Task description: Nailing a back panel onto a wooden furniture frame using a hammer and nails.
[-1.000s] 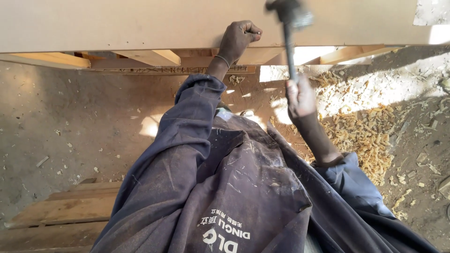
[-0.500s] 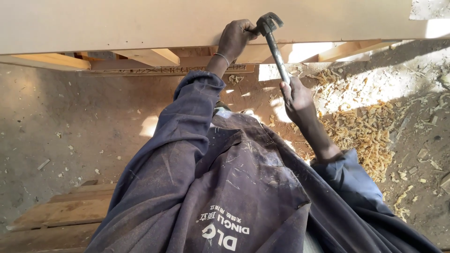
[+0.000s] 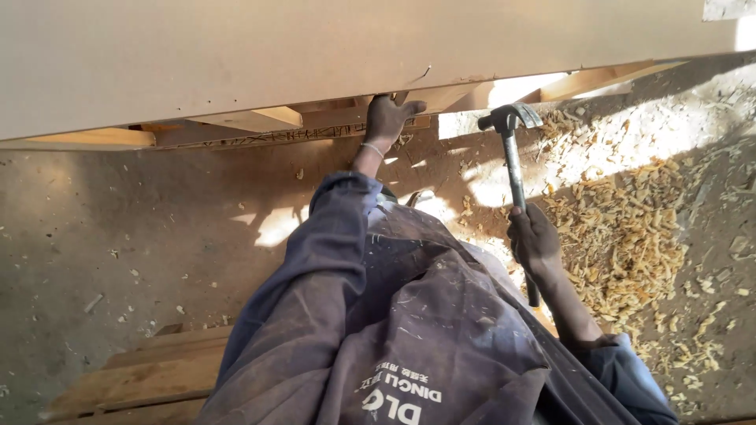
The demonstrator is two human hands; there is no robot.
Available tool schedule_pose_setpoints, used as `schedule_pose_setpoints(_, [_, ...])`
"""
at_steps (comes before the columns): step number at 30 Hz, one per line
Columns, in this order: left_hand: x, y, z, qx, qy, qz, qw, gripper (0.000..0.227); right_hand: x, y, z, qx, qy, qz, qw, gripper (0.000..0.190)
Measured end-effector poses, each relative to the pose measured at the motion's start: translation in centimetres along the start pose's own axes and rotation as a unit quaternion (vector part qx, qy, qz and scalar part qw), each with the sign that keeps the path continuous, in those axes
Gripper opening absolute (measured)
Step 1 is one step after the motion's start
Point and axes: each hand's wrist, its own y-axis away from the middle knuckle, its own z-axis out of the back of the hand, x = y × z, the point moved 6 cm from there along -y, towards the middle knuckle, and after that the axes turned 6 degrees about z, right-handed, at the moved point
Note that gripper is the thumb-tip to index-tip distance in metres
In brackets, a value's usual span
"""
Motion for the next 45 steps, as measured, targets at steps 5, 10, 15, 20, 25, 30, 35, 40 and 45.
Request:
schedule_pose_setpoints(5, [-1.1, -1.3, -0.2, 0.04, -0.026, -0.077, 0.996, 0.069, -0.3, 0.2, 0.6, 0.014, 0.002, -0.001, 1.0, 0.038])
schedule_pose_setpoints(10, [-3.9, -1.0, -0.2, 0.083, 0.22, -0.036, 0.971, 0.076, -0.7, 0.4, 0.7, 0.004, 0.024, 0.006, 1.0, 0.038])
schedule_pose_setpoints(15, [-8.3, 1.2, 1.4, 0.091, 0.191, 0.05, 0.976, 0.051, 0.5, 0.5, -0.1, 0.098, 0.115, 0.054, 0.987, 0.045])
schedule_pose_setpoints(20, [-8.2, 0.7, 1.6, 0.098, 0.145, 0.034, 0.984, 0.048, 2.1, 0.5, -0.1, 0.071, 0.127, 0.034, 0.989, 0.039])
schedule_pose_setpoints(25, [-6.1, -0.1, 1.1, 0.102, 0.109, 0.041, 0.988, 0.044, 1.9, -1.4, -1.3, 0.077, 0.148, 0.099, 0.981, 0.042])
schedule_pose_setpoints(30, [-2.0, -3.1, -0.5, 0.087, -0.195, -0.128, 0.969, 0.053, 11.2, -3.0, -2.6, 0.084, 0.161, 0.237, 0.954, 0.031])
schedule_pose_setpoints(35, [-6.0, -0.3, 1.1, 0.126, 0.087, 0.041, 0.987, 0.029, 26.3, -0.2, 0.6, 0.037, -0.17, 0.549, 0.818, 0.032])
schedule_pose_setpoints(40, [-6.9, -0.4, 1.2, 0.132, 0.088, 0.016, 0.987, 0.035, 16.2, -2.3, -3.2, -0.096, -0.036, 0.67, 0.736, 0.012])
schedule_pose_setpoints(45, [-7.0, 0.2, 0.5, 0.147, 0.166, 0.037, 0.974, 0.05, 10.7, -7.0, -6.8, 0.093, 0.181, 0.152, 0.967, 0.038])
